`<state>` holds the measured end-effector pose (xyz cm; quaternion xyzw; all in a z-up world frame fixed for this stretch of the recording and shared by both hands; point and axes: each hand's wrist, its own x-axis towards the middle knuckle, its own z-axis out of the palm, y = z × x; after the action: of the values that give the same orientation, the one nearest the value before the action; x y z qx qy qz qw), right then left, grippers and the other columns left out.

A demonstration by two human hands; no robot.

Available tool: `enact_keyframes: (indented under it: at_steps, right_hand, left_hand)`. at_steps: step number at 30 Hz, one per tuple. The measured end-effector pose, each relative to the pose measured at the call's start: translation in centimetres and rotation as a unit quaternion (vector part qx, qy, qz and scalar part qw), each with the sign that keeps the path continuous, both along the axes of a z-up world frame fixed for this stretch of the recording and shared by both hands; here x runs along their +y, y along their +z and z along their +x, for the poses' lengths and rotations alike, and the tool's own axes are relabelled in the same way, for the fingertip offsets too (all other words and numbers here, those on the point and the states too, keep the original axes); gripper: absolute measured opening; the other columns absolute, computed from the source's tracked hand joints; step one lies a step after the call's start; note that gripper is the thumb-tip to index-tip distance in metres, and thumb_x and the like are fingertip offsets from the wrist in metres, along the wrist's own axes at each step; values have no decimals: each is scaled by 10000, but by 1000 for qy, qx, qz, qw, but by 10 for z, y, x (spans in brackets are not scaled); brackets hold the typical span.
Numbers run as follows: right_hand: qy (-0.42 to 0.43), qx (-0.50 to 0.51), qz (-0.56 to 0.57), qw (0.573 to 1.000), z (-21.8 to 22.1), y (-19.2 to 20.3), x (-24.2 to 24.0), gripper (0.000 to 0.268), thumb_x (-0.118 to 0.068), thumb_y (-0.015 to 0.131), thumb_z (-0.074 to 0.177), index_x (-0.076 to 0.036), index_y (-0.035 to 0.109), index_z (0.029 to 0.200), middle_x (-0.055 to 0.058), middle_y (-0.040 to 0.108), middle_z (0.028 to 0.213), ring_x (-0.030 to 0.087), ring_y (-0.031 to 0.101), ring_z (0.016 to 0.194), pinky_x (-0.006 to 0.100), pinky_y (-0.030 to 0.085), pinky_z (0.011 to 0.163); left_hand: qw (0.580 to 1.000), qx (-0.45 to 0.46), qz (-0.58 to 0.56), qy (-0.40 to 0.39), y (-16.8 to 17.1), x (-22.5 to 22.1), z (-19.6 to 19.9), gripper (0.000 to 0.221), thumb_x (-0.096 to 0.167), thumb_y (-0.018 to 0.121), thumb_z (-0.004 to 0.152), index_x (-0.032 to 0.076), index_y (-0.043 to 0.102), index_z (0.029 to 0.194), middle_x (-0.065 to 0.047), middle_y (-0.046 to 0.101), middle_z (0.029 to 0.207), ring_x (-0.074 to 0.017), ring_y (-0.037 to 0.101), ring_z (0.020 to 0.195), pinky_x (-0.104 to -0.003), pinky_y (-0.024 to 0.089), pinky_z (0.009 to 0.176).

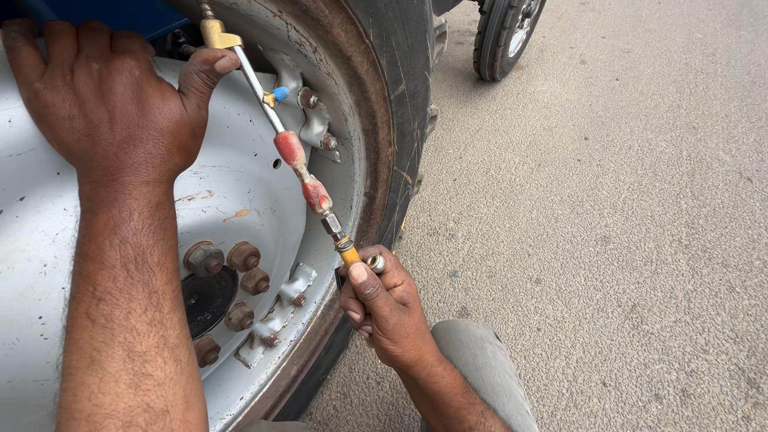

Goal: The person holds an air hose against the tire valve of a vehicle wheel, uses a pressure gauge to check the inflation, and adjusts the hose connection.

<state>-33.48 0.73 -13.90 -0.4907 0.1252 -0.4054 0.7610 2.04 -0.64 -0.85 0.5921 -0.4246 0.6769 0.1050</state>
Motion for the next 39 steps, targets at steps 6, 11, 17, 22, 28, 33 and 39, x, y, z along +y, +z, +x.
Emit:
enact_keyframes:
  at_steps: [6,11,17,22,28,33,39]
  right_hand:
    - [-19,13,0,1000,-2,3,-1,334,-377,587,1045,-48,549,1080,10,497,625,50,378,458,218,327,375]
    - [-17,0,-6,1000,-1,3,-3,330,-375,589,1054,-50,542,1080,10,496,632,46,379,471,213,325,382]
    - [-15,4,-4,1000,1,1,-4,329,-373,579,1056,-48,549,1088,7,494,629,41,378,466,208,327,379]
    - [-10,-11,4,1000,2,-1,-4,312,-356,581,1060,-47,550,1086,7,492,631,44,382,467,207,335,385]
    - [-16,-15,-6,1000,3,2,-2,301,-347,582,1055,-49,546,1070,9,494,628,48,389,460,204,344,384]
    - [-27,-26,6,999,4,0,-1,289,-320,609,1046,-42,537,1083,12,499,683,52,432,536,207,346,412]
    - [-33,-26,1,999,6,-3,0,302,-330,610,1040,-37,541,1073,20,496,669,58,431,517,212,345,389]
  left_hand:
    - [1000,9,1,-10,0,0,2,807,740,200,1088,97,637,872,-54,595,932,-202,538,1029,-486,273,1265]
    - [1000,6,4,-1,0,0,4,813,735,197,1094,88,644,883,-61,596,941,-208,534,1053,-482,267,1262]
    - [1000,14,13,3,-3,0,3,834,742,189,1089,77,657,900,-71,604,940,-216,540,1078,-477,268,1252]
    - [1000,20,11,-2,4,3,-6,857,751,194,1079,59,671,910,-87,630,958,-231,550,1088,-501,259,1279]
    - [995,77,0,-59,19,4,-32,957,801,215,1038,0,734,959,-156,683,972,-307,603,1144,-567,281,1244]
    - [991,112,-3,-75,27,5,-45,1044,851,223,1044,-53,741,1100,-230,690,1072,-377,604,1252,-595,256,1223]
    - [987,128,2,-98,30,7,-47,1062,866,238,1081,-73,724,1182,-257,680,1162,-396,583,1303,-606,238,1235]
